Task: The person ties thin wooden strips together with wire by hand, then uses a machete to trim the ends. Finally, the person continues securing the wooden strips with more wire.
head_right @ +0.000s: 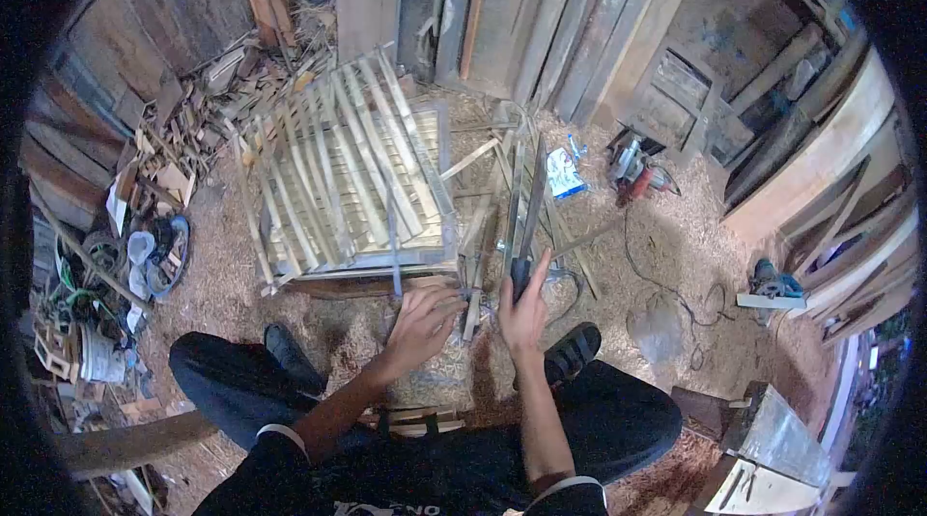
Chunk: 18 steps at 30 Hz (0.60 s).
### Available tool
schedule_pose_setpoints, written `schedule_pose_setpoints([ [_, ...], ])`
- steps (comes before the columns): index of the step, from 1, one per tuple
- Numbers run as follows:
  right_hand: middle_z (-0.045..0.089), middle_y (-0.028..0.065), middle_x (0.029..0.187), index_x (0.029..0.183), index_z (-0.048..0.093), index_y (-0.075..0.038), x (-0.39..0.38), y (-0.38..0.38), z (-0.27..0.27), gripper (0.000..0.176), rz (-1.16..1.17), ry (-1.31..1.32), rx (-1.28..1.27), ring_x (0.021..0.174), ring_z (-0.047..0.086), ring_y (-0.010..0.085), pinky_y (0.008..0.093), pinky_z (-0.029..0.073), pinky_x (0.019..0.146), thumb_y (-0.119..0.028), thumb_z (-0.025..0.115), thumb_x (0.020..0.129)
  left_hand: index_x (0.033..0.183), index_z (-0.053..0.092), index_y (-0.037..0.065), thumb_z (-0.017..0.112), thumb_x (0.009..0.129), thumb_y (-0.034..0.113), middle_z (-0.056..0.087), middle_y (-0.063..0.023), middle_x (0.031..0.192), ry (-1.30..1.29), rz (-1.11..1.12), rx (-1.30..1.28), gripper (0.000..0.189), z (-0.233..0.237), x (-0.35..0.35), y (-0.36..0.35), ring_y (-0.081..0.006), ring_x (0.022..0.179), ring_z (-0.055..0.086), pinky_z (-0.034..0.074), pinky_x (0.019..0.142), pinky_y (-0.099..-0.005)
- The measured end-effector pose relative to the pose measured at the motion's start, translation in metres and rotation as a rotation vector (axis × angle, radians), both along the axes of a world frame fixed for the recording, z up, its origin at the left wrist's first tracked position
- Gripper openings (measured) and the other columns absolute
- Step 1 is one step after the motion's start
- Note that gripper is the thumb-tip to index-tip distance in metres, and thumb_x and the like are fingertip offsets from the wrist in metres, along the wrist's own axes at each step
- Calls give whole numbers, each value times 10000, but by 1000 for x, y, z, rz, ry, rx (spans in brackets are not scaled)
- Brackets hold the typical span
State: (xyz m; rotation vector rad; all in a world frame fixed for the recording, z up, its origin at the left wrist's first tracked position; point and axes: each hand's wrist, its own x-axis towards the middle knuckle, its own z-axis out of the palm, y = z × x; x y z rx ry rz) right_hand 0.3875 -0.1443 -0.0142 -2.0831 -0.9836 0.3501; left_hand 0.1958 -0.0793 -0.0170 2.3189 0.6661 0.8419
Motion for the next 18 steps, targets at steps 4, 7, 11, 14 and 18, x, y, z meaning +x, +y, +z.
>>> schedule_pose_setpoints([
  [4, 679, 281, 784, 1606, 16, -74, -6, 8, 0, 879, 33, -116, 102, 692, 667, 470, 487, 502, 594, -243, 604, 975, 1162, 686, 97, 698, 816, 9, 628, -86, 1259, -12, 67, 59, 357, 2, 3, 13, -305, 1210, 549, 383, 1039, -444],
  [7, 669, 256, 716, 1603, 63, -53, -22, 37, 31, 858, 76, -115, 130, 623, 658, 439, 480, 496, 545, -273, 605, 975, 1159, 677, 87, 686, 797, 4, 626, -97, 1254, 28, 163, 139, 372, 22, -18, 33, -316, 1207, 544, 384, 1024, -440],
  [11, 665, 237, 738, 1589, 81, 9, -38, 77, 67, 872, 239, -215, 14, 566, 651, 372, 451, 478, 474, -299, 613, 970, 1205, 650, 62, 666, 835, 30, 591, -133, 1290, 84, 261, 158, 371, 39, -40, 64, -344, 1243, 511, 375, 1050, -462],
  [14, 673, 229, 838, 1599, 71, -19, -48, 103, 66, 905, 333, -403, 83, 541, 637, 344, 438, 494, 473, -257, 646, 942, 1299, 596, 88, 646, 875, 111, 513, -154, 1387, 169, 395, 136, 428, 35, -48, 81, -381, 1325, 438, 328, 1098, -503],
  [18, 669, 197, 765, 1600, 102, -26, -55, 122, 60, 913, 397, -400, 17, 528, 639, 317, 403, 490, 463, -220, 679, 919, 1287, 607, 76, 634, 893, 101, 520, -167, 1396, 198, 363, 112, 396, 32, -58, 93, -381, 1327, 448, 332, 1111, -499],
])
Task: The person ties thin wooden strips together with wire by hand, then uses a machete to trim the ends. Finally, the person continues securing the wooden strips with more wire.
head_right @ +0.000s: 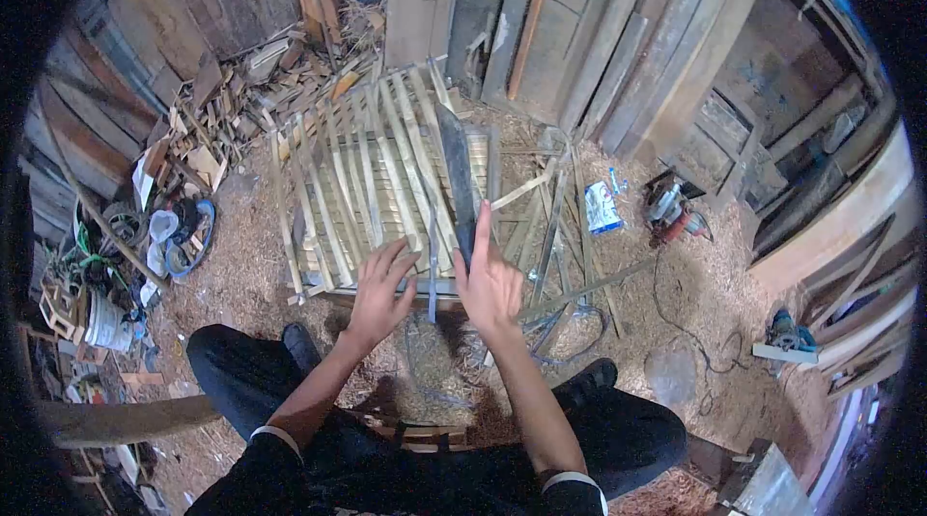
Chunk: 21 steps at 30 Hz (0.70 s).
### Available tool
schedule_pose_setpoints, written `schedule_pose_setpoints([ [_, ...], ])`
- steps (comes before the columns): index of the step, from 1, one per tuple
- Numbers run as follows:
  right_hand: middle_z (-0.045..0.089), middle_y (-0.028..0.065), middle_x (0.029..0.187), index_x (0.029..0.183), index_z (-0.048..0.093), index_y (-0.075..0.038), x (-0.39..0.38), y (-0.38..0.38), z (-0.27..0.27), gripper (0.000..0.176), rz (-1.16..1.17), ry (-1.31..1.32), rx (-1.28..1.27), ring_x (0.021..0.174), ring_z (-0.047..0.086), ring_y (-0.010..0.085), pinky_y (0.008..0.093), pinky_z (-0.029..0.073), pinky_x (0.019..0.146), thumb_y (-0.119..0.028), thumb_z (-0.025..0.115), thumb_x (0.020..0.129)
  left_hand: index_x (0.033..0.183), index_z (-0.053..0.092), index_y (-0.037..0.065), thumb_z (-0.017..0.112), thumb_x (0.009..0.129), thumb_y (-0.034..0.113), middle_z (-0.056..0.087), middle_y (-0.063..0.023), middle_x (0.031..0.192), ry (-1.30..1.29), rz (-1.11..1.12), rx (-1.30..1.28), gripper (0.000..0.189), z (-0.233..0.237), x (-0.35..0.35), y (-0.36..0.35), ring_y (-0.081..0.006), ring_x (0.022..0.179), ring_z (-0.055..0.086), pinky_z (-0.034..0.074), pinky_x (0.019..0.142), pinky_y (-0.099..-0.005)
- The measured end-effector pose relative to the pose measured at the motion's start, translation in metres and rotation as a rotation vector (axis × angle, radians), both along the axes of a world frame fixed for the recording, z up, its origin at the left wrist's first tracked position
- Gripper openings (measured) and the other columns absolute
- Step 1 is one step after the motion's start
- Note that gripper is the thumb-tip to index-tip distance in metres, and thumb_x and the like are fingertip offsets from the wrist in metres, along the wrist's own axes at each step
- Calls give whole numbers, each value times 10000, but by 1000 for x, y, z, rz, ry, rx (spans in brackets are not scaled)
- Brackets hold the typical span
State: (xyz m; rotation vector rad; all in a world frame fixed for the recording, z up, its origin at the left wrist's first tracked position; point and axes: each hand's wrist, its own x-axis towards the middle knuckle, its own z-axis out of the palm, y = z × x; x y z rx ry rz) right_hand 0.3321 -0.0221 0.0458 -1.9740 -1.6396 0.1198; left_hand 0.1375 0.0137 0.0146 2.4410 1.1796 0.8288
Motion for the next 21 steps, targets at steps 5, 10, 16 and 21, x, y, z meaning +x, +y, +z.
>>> schedule_pose_setpoints([
  [5, 682, 188, 770, 1596, 140, -33, -9, 18, -7, 930, 71, -80, -21, 523, 639, 301, 390, 488, 452, -226, 716, 892, 1252, 649, 78, 643, 913, 132, 533, -150, 1396, -34, -40, -43, 344, 2, -12, 1, -350, 1314, 473, 332, 1119, -493],
  [10, 697, 151, 801, 1586, 216, -73, -19, 55, -18, 936, 136, -250, 104, 557, 645, 297, 387, 503, 477, -220, 775, 849, 1297, 611, 57, 641, 907, 141, 509, -175, 1419, -26, -17, -82, 401, 21, -43, 10, -357, 1343, 449, 329, 1127, -469],
  [16, 649, 156, 1209, 1521, 382, -27, -28, 61, -15, 724, 130, -363, 57, 1093, 548, 303, 432, 380, 974, -256, 694, 909, 1419, 487, 63, 741, 849, 238, 477, -174, 1449, 98, 49, -75, 648, 20, -109, 13, -362, 1361, 420, 320, 1136, -463],
  [21, 583, 173, 1309, 1458, 458, -49, -69, 41, -15, 567, 269, -381, 165, 1193, 504, 324, 477, 356, 1010, -232, 630, 950, 1414, 502, 66, 790, 820, 253, 480, -165, 1448, 108, 189, -139, 686, 13, -142, 2, -355, 1359, 426, 320, 1133, -472],
])
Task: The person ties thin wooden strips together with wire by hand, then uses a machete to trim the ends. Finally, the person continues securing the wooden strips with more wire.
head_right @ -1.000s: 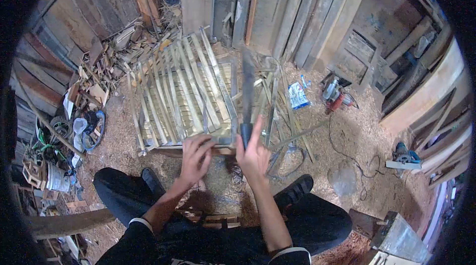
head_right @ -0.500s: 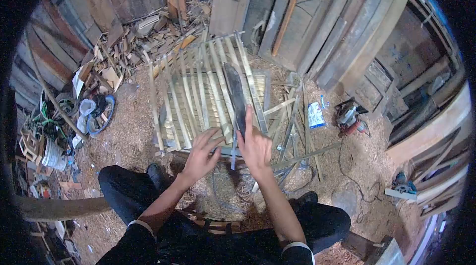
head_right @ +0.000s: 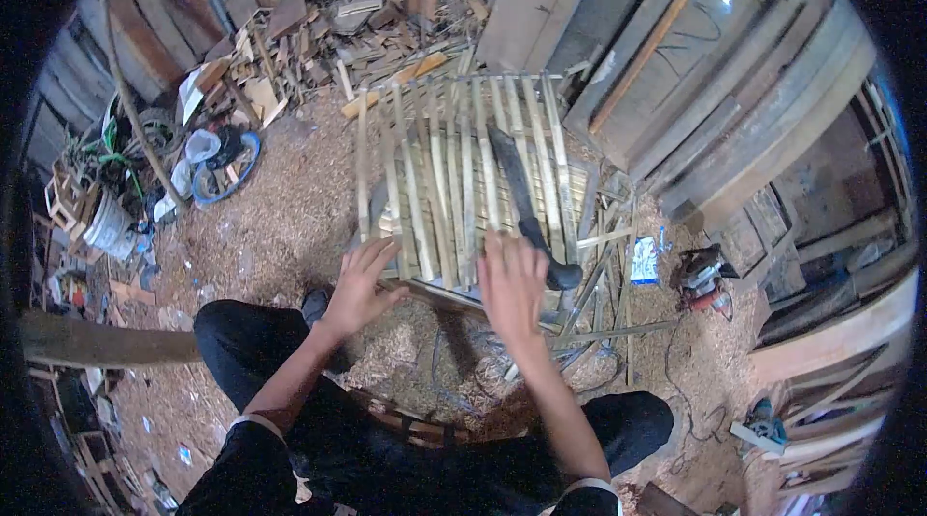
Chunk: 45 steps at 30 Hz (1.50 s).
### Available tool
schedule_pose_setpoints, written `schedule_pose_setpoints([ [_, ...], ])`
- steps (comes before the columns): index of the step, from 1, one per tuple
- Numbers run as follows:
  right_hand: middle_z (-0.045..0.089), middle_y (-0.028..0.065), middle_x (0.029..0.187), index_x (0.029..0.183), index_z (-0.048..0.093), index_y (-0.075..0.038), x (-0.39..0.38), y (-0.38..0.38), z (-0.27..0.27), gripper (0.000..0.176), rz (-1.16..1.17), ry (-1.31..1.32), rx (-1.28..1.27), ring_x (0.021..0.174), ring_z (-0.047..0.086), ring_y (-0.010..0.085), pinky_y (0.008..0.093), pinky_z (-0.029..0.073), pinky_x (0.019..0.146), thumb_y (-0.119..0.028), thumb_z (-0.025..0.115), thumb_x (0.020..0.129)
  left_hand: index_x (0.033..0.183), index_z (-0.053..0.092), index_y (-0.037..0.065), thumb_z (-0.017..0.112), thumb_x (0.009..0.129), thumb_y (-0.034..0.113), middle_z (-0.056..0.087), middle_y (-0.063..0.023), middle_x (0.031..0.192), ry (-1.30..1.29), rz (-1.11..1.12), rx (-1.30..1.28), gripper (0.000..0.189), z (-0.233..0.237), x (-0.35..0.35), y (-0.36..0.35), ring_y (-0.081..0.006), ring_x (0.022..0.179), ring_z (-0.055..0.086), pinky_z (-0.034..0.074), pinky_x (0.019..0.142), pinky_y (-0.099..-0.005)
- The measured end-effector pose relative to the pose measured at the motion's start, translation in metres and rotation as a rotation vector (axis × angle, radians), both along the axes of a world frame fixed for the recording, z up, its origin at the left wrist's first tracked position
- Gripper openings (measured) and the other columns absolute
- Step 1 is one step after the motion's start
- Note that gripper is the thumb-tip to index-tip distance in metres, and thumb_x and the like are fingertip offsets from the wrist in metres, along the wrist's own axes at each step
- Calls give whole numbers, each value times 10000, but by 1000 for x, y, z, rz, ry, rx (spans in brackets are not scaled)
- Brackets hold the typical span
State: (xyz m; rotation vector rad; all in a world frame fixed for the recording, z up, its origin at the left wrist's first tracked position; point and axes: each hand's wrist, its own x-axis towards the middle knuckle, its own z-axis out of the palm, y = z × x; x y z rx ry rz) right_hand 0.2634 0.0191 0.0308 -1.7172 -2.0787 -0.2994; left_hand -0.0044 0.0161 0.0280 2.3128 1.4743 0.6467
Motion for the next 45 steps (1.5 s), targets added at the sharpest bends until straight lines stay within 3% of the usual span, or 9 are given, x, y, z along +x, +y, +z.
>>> schedule_pose_setpoints([
  [2, 542, 157, 1357, 1387, 532, -79, -24, -12, -8, 481, 253, 67, -50, 1234, 489, 329, 499, 351, 1041, -233, 640, 944, 1372, 554, 76, 788, 819, 244, 537, -148, 1397, 0, 3, 8, 624, -5, -10, -1, -342, 1345, 445, 322, 1132, -470],
  [5, 521, 148, 1375, 1280, 623, -81, -56, -18, -4, 385, 366, 92, -133, 1264, 474, 336, 520, 349, 1058, -245, 661, 933, 1259, 653, 87, 775, 821, 223, 585, -122, 1354, -15, 14, 99, 474, -11, -19, -1, -324, 1326, 467, 325, 1128, -475],
  [7, 523, 146, 1374, 1221, 657, -70, -78, -19, -5, 348, 318, 80, -143, 1279, 465, 337, 518, 347, 1060, -253, 675, 924, 1140, 722, 83, 759, 826, 208, 597, -116, 1343, 22, 50, 166, 339, -11, -23, -2, -312, 1328, 469, 334, 1116, -487],
  [9, 522, 137, 1377, 1097, 717, -55, -93, -19, -10, 267, 227, 85, -162, 1302, 447, 332, 506, 335, 1067, -241, 701, 907, 1116, 728, 79, 754, 829, 205, 602, -116, 1337, 11, 53, 125, 314, -18, -27, -4, -309, 1339, 461, 335, 1117, -485],
  [12, 521, 149, 1370, 1062, 722, -65, -105, -23, -26, 240, 199, 199, -84, 1268, 460, 355, 512, 316, 1078, -223, 722, 882, 1051, 739, 73, 740, 836, 185, 608, -110, 1328, -44, 53, 39, 243, -23, -26, -2, -302, 1367, 436, 358, 1103, -472],
  [18, 605, 72, 1254, 1090, 712, -105, -108, -24, -25, 237, 223, 204, -88, 1213, 488, 313, 483, 322, 1010, -204, 731, 875, 1040, 723, 64, 742, 823, 155, 612, -93, 1329, -94, 74, 36, 236, -27, -24, -1, -309, 1362, 447, 386, 1088, -458],
  [23, 618, 69, 1247, 1241, 632, -104, -95, -20, -24, 355, 299, 154, -117, 1230, 497, 278, 530, 304, 1050, -252, 686, 923, 1175, 690, 68, 742, 838, 164, 566, -126, 1395, -134, 29, 3, 354, -25, -32, -3, -330, 1389, 421, 358, 1122, -463],
  [29, 623, 91, 1272, 1298, 619, -111, -79, -17, -11, 379, 466, 6, -212, 1251, 502, 281, 531, 297, 1085, -241, 637, 942, 1210, 675, 80, 714, 853, 236, 524, -142, 1430, 108, -80, 11, 391, -5, -39, -2, -321, 1402, 389, 350, 1111, -464],
  [45, 672, 55, 1196, 1106, 758, -145, -89, -16, -23, 237, 404, 261, -168, 1162, 540, 276, 474, 321, 1021, -147, 726, 872, 1051, 720, 38, 727, 852, 155, 584, -110, 1265, -118, -13, 27, 231, -30, -26, 2, -314, 1350, 439, 400, 1090, -457],
])
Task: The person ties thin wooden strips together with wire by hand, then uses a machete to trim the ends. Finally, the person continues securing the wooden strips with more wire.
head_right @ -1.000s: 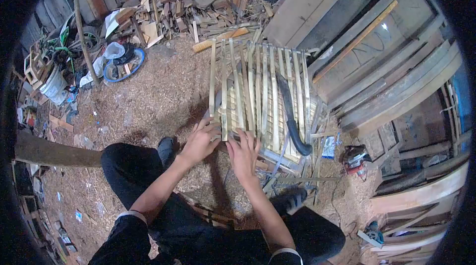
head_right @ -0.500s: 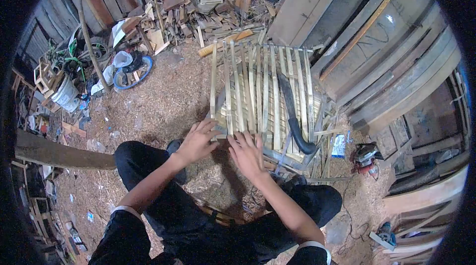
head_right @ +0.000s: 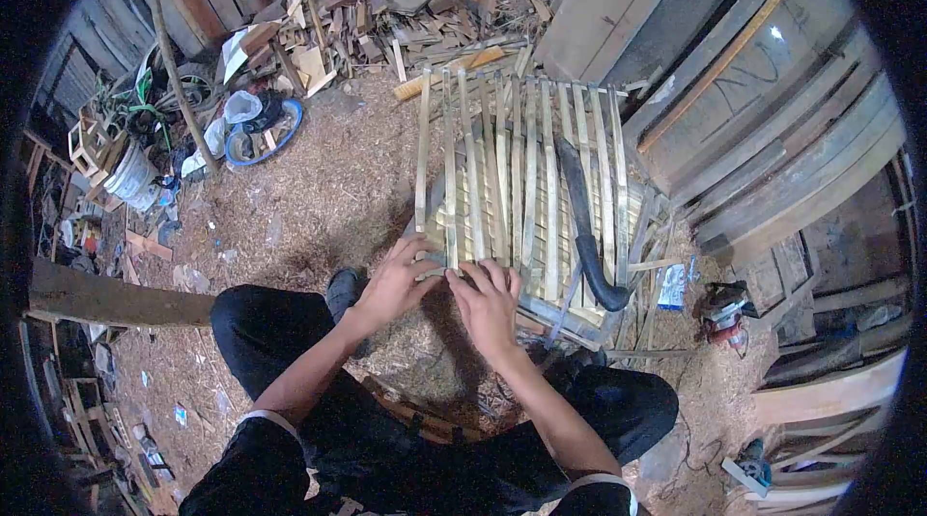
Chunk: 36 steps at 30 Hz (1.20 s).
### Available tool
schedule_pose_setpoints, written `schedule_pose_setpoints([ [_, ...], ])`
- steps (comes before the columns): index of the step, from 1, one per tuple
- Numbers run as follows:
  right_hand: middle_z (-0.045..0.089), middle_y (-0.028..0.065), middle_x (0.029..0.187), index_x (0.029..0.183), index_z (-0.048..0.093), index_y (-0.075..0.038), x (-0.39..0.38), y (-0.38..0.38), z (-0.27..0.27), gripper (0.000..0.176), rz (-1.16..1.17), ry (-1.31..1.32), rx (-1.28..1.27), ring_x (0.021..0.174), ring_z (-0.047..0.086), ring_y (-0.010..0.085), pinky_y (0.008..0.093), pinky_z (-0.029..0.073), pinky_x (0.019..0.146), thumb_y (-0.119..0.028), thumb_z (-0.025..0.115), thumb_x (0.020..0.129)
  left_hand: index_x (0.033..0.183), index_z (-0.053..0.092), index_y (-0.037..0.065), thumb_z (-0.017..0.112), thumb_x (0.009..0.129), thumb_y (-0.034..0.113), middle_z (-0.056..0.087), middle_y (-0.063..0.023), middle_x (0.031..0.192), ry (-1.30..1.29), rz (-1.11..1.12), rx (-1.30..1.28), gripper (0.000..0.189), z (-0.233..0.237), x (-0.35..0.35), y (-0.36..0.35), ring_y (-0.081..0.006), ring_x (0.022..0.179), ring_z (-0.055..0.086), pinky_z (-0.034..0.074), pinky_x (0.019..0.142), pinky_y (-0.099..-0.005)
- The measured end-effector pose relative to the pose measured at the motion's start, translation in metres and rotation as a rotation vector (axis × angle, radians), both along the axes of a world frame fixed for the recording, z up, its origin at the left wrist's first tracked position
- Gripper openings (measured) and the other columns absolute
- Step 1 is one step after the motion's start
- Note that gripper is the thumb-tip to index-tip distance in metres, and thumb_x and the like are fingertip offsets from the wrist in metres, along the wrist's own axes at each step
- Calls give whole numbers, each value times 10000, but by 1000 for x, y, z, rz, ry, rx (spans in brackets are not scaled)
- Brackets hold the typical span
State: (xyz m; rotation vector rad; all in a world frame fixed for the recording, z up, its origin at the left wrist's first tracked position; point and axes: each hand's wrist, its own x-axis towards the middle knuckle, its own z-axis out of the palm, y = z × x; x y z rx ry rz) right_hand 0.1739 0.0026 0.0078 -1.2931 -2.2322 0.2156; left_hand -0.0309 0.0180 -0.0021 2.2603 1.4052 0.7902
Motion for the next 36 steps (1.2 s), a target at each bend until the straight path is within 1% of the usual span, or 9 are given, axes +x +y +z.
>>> schedule_pose_setpoints([
  [1, 689, 44, 1159, 1073, 771, -145, -1, 1, -2, 220, -9, 72, 15, 1142, 550, 271, 464, 322, 1009, -143, 744, 855, 1042, 726, 40, 734, 846, 150, 587, -105, 1237, -19, -4, 14, 225, 2, 0, 0, -313, 1348, 443, 405, 1090, -456],
  [2, 689, 44, 1159, 1073, 771, -145, -2, 1, -5, 220, -9, 71, 12, 1142, 550, 271, 464, 322, 1009, -143, 744, 855, 1042, 726, 40, 734, 846, 150, 587, -105, 1237, -20, -3, 10, 225, 3, 0, 0, -313, 1348, 443, 405, 1090, -456],
  [4, 709, 7, 1106, 999, 778, -140, -7, 1, -5, 147, -76, 118, 2, 1151, 546, 258, 448, 323, 1010, -175, 751, 858, 1032, 737, 49, 740, 836, 135, 588, -98, 1181, -9, -1, -8, 214, 4, 0, 0, -314, 1326, 459, 419, 1081, -453],
  [10, 726, -5, 1048, 928, 755, -124, -11, 6, -6, 110, -91, 154, 26, 1108, 566, 235, 423, 323, 990, -209, 755, 859, 1032, 728, 45, 741, 830, 133, 594, -96, 1134, -20, -18, -21, 221, 1, 0, 2, -315, 1304, 468, 428, 1067, -457],
  [14, 728, -1, 1042, 925, 749, -118, -10, 6, -2, 117, -105, 172, -4, 1095, 573, 241, 427, 330, 984, -213, 755, 858, 1029, 717, 38, 735, 833, 136, 600, -99, 1125, 12, -27, -13, 220, 6, -1, 2, -321, 1304, 465, 432, 1066, -456],
  [19, 737, 7, 1031, 1016, 732, -124, -6, 9, -7, 203, -56, 132, 31, 1104, 575, 248, 425, 325, 984, -231, 771, 848, 1063, 723, 46, 715, 852, 135, 612, -100, 1131, 4, -38, -32, 230, 6, -1, 2, -323, 1302, 466, 432, 1067, -454],
  [22, 743, 1, 1016, 1058, 724, -132, -7, 8, -8, 259, -110, 145, -25, 1108, 574, 247, 427, 324, 982, -260, 782, 841, 1052, 732, 35, 737, 835, 127, 623, -94, 1129, 13, -36, 10, 236, 6, -1, 1, -323, 1297, 479, 436, 1061, -464],
  [31, 742, -14, 989, 1114, 708, -144, -3, 12, -8, 336, -87, 152, -51, 1129, 554, 237, 432, 315, 991, -297, 795, 828, 1049, 734, 65, 746, 832, 147, 647, -79, 1091, 55, -2, -9, 232, 17, 3, -2, -319, 1308, 466, 374, 1089, -470],
  [36, 735, -4, 991, 1149, 678, -121, -3, 12, -3, 367, -79, 137, -56, 1124, 555, 240, 429, 324, 986, -274, 788, 834, 1055, 725, 54, 746, 832, 133, 645, -85, 1097, 31, -13, -19, 238, 12, 2, 1, -327, 1306, 464, 383, 1084, -473],
])
